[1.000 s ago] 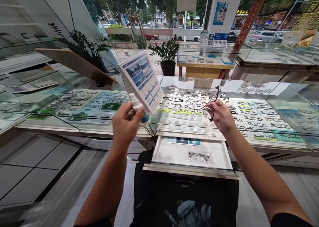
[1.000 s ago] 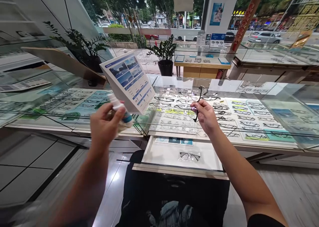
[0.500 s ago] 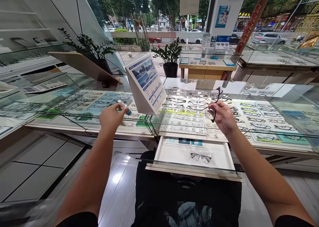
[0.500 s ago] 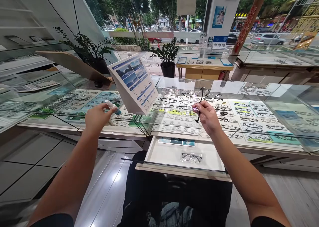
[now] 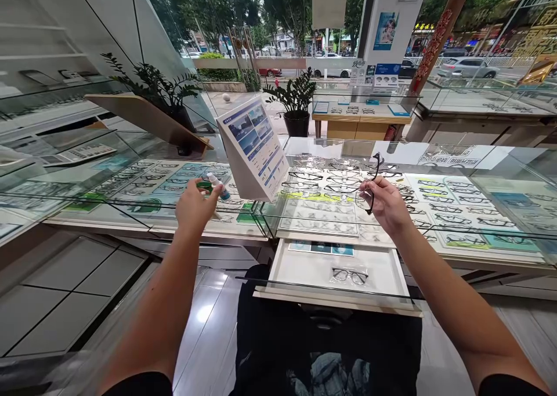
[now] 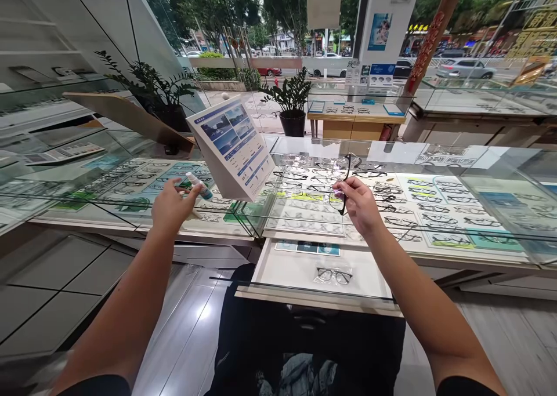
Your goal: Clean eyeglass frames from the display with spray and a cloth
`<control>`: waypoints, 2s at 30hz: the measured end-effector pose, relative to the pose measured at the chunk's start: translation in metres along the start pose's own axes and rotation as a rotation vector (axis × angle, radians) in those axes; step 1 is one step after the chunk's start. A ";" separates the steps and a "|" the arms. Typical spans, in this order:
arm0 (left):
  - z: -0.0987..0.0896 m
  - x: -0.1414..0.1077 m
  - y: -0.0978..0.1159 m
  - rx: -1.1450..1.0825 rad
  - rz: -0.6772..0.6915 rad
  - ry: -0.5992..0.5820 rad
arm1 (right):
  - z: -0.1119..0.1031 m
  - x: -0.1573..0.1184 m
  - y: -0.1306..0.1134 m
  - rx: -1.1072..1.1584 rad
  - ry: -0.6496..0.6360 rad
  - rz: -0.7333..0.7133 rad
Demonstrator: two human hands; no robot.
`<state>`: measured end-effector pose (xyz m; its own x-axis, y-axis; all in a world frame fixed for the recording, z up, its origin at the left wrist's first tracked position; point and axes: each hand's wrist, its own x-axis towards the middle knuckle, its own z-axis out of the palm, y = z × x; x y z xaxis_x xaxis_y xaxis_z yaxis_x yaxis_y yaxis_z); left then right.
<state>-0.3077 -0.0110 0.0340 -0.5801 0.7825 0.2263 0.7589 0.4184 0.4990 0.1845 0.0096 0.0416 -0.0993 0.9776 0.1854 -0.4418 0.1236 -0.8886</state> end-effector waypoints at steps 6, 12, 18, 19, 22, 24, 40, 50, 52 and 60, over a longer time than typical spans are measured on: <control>-0.025 -0.046 0.010 -0.040 -0.040 0.174 | 0.001 0.000 0.001 0.038 -0.008 0.012; -0.055 -0.103 0.043 -0.209 0.160 0.187 | 0.000 0.001 0.003 0.008 -0.019 -0.001; -0.046 -0.122 0.099 -0.891 0.307 -0.277 | 0.003 0.003 -0.002 0.037 0.010 0.003; -0.039 -0.123 0.112 -0.987 0.320 -0.365 | 0.003 0.004 -0.002 0.035 0.012 0.003; -0.012 -0.126 0.151 -1.217 0.273 -0.609 | 0.004 0.007 0.000 0.014 0.008 0.000; 0.008 -0.128 0.176 -1.318 0.236 -0.766 | 0.002 0.009 0.001 -0.001 0.007 -0.012; 0.085 -0.150 0.223 -1.377 -0.049 -1.077 | -0.001 -0.001 -0.002 -0.047 -0.056 -0.037; 0.086 -0.159 0.220 -1.378 0.088 -1.093 | 0.002 -0.006 0.004 -0.062 -0.066 -0.016; 0.085 -0.159 0.220 -1.359 0.107 -1.098 | 0.005 -0.008 0.003 -0.074 -0.065 -0.016; 0.081 -0.164 0.220 -1.324 0.109 -1.183 | 0.008 -0.010 0.004 -0.057 -0.055 -0.003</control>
<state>-0.0218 -0.0100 0.0392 0.4066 0.9112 -0.0662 -0.2930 0.1987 0.9352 0.1768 -0.0009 0.0395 -0.1479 0.9666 0.2095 -0.3906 0.1375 -0.9102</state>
